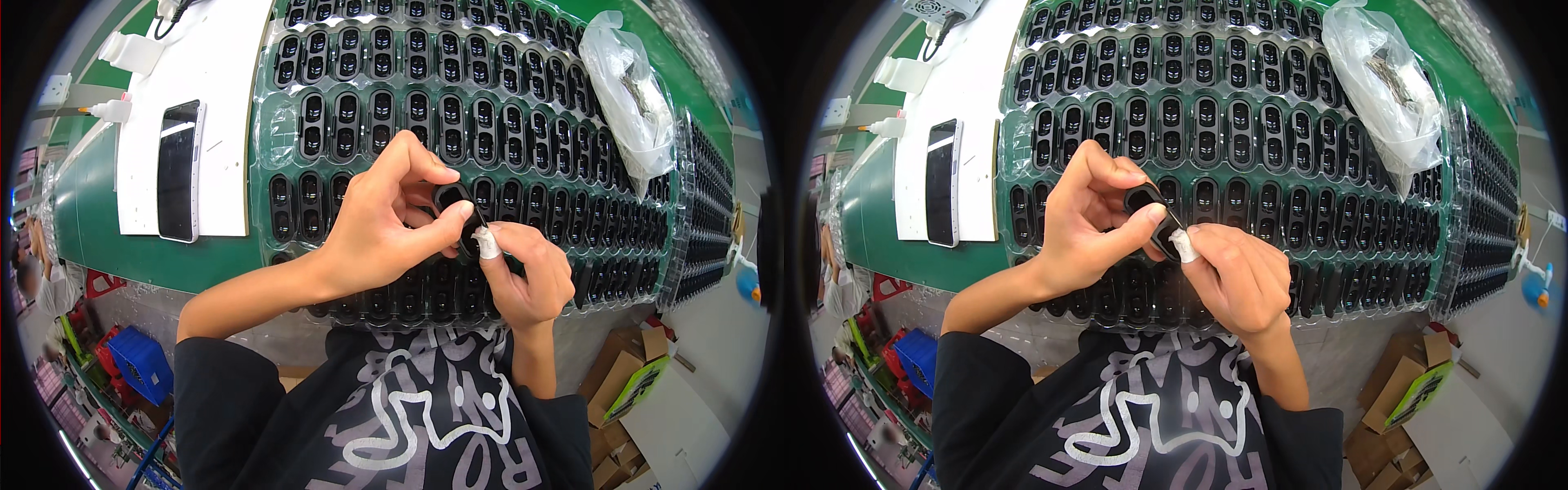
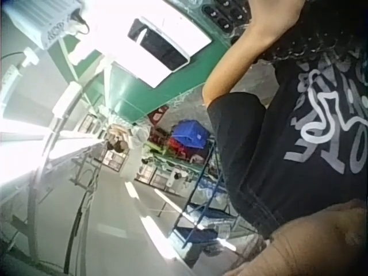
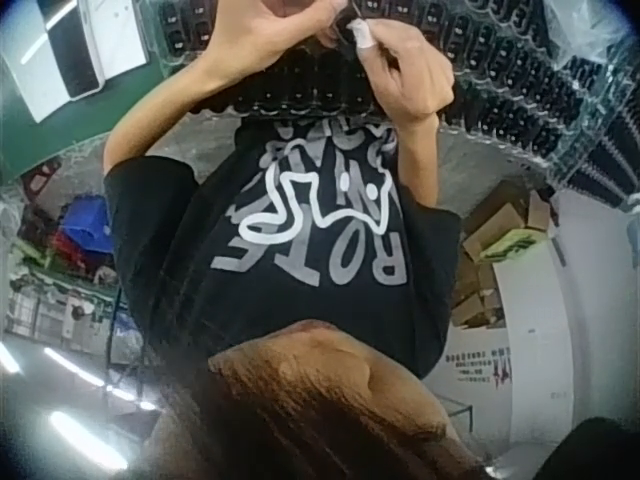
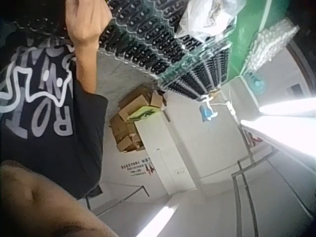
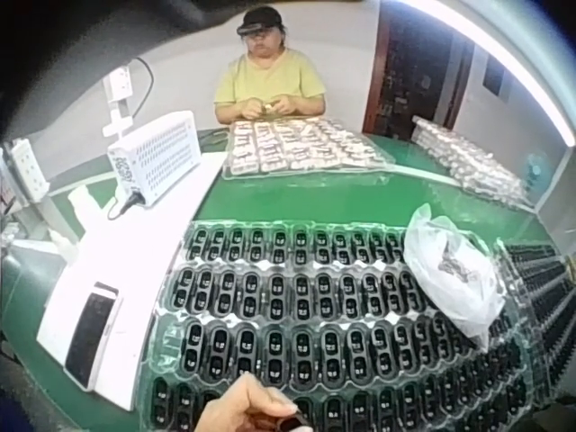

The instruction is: The person fits small plastic parts into black plastic housings by hand, placing the assembled components into a manufacturing tray.

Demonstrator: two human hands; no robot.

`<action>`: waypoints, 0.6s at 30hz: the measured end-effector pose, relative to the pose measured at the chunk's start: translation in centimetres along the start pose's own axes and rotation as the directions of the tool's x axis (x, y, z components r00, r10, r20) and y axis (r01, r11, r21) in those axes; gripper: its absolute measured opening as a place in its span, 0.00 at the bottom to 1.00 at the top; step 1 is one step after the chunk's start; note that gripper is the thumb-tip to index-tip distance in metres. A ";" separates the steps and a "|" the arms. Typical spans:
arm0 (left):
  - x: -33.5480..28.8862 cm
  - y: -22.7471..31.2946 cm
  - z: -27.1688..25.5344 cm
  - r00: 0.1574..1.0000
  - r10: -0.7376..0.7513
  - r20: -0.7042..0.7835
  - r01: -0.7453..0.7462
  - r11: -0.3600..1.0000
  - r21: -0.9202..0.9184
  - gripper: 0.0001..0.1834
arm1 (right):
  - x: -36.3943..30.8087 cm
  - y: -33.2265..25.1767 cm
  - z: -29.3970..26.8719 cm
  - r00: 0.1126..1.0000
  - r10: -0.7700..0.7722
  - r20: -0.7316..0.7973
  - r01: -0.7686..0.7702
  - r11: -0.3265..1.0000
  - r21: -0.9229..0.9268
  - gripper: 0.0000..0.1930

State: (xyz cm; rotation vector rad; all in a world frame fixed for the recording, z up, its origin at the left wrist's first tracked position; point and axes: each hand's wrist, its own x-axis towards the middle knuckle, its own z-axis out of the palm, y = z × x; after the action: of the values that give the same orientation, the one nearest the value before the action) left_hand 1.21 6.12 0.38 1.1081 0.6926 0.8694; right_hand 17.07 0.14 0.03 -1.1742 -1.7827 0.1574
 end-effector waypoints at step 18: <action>0.1 0.1 -0.3 0.999 -0.004 0.041 0.002 0.999 0.042 0.14 | -0.2 -0.4 0.0 0.997 0.070 0.013 -0.069 0.997 -0.026 0.07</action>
State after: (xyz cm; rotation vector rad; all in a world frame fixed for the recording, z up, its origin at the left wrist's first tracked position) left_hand 0.93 6.34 0.33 1.1588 0.6809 0.8306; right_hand 16.82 -0.18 0.12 -1.2568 -1.7614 0.1848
